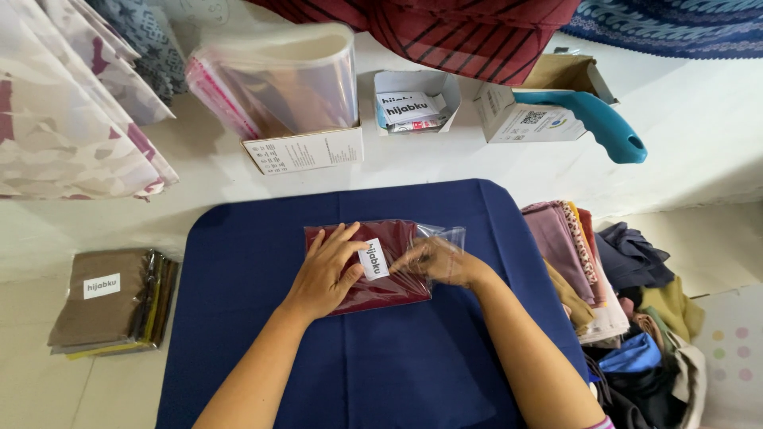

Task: The person folds a maroon piece of clothing inside a clear plastic bag on a blue surface. They then place a white label on the bag, smooth it down, and fold the bag closed before placing it on a stack of similar packages.

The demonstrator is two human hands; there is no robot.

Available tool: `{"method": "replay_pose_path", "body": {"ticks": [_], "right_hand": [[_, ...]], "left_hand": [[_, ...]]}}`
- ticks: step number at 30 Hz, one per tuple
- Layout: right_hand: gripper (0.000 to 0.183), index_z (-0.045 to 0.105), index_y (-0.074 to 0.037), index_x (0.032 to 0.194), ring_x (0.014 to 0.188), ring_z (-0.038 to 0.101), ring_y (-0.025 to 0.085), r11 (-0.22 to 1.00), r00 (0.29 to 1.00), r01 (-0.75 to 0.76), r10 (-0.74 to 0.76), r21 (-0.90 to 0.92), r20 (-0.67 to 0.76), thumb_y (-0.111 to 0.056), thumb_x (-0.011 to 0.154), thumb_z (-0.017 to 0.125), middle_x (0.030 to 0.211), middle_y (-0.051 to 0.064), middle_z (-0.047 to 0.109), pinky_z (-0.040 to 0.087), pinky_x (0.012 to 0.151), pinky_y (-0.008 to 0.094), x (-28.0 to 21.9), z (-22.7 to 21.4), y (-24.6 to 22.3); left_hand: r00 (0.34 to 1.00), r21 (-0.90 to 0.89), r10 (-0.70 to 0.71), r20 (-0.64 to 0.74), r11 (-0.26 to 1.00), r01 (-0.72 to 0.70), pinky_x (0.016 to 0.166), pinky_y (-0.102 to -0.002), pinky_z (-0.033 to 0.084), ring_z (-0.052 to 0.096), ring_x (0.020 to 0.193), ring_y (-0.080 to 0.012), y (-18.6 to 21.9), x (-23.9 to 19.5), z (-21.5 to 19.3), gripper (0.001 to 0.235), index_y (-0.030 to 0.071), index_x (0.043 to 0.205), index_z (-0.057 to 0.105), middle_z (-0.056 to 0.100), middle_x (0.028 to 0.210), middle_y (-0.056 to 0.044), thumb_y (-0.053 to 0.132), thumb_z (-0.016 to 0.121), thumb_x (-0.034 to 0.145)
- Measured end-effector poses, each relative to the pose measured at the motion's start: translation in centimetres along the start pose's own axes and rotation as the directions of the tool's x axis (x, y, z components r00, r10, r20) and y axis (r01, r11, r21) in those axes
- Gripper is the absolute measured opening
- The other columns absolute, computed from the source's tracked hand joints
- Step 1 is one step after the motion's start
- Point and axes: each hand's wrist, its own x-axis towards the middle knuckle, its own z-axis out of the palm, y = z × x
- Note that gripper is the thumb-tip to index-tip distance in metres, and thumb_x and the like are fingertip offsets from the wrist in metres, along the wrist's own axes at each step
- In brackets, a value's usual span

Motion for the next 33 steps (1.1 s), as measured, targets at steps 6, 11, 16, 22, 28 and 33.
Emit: {"method": "replay_pose_path", "body": {"ticks": [6,11,16,22,28,33], "right_hand": [[0.032,0.082,-0.017,0.11,0.071,0.054,0.02,0.999,0.998,0.048,-0.048,-0.007,0.027,0.0,0.091,0.062,0.081,0.008,0.059,0.047,0.065,0.034,0.5,-0.1,1.8],[0.03,0.082,-0.019,0.111,0.068,0.056,0.02,0.997,0.999,0.038,-0.037,-0.069,0.022,-0.005,0.095,0.061,0.083,0.009,0.06,0.048,0.066,0.036,0.5,-0.1,1.8],[0.031,0.08,-0.017,0.114,0.066,0.055,0.018,0.999,1.0,0.013,-0.013,-0.042,0.006,-0.004,0.097,0.058,0.084,0.007,0.058,0.049,0.067,0.034,0.2,0.0,1.3],[0.038,0.081,-0.018,0.115,0.068,0.055,0.022,0.995,1.0,0.0,-0.001,-0.096,-0.009,-0.001,0.097,0.053,0.085,0.009,0.058,0.047,0.068,0.036,-0.3,0.0,0.5],[0.041,0.082,-0.024,0.114,0.072,0.06,0.027,0.988,0.997,0.076,-0.073,-0.134,0.026,-0.003,0.091,0.056,0.084,0.009,0.055,0.051,0.07,0.04,0.1,0.0,2.3],[0.04,0.082,-0.022,0.115,0.074,0.054,0.024,0.993,0.995,0.1,-0.098,-0.067,0.029,-0.002,0.092,0.055,0.083,0.009,0.055,0.047,0.069,0.038,0.0,0.0,1.6]], "left_hand": [[1.0,0.044,0.01,0.016,0.999,-0.011,0.122,-0.058,0.013,0.033,0.148,-0.0355,0.3,0.1,-0.2,0.058,0.025,0.128,0.062,0.043,0.158,-0.009,0.063,0.027,0.102],[1.0,0.05,0.01,0.018,0.999,-0.011,0.122,-0.059,0.013,0.033,0.148,-0.0348,-0.1,0.1,0.2,0.061,0.027,0.127,0.062,0.043,0.158,-0.009,0.066,0.023,0.101],[1.0,0.049,0.023,0.011,0.999,-0.024,0.121,-0.059,0.014,0.034,0.148,-0.0362,-0.3,0.1,0.2,0.063,0.025,0.127,0.061,0.044,0.156,-0.011,0.067,0.022,0.1],[1.0,0.044,0.027,0.015,0.999,-0.027,0.121,-0.061,0.015,0.034,0.147,-0.0378,-0.1,0.1,0.1,0.064,0.025,0.127,0.061,0.045,0.156,-0.013,0.067,0.022,0.1],[0.999,0.053,0.025,0.029,0.998,-0.026,0.121,-0.061,0.016,0.035,0.147,-0.0387,0.1,0.1,0.0,0.062,0.025,0.127,0.062,0.045,0.156,-0.012,0.066,0.022,0.101],[1.0,0.061,0.022,0.02,0.998,-0.024,0.12,-0.061,0.016,0.036,0.146,-0.038,0.1,0.2,0.0,0.063,0.024,0.126,0.062,0.047,0.154,-0.013,0.066,0.022,0.101]]}}
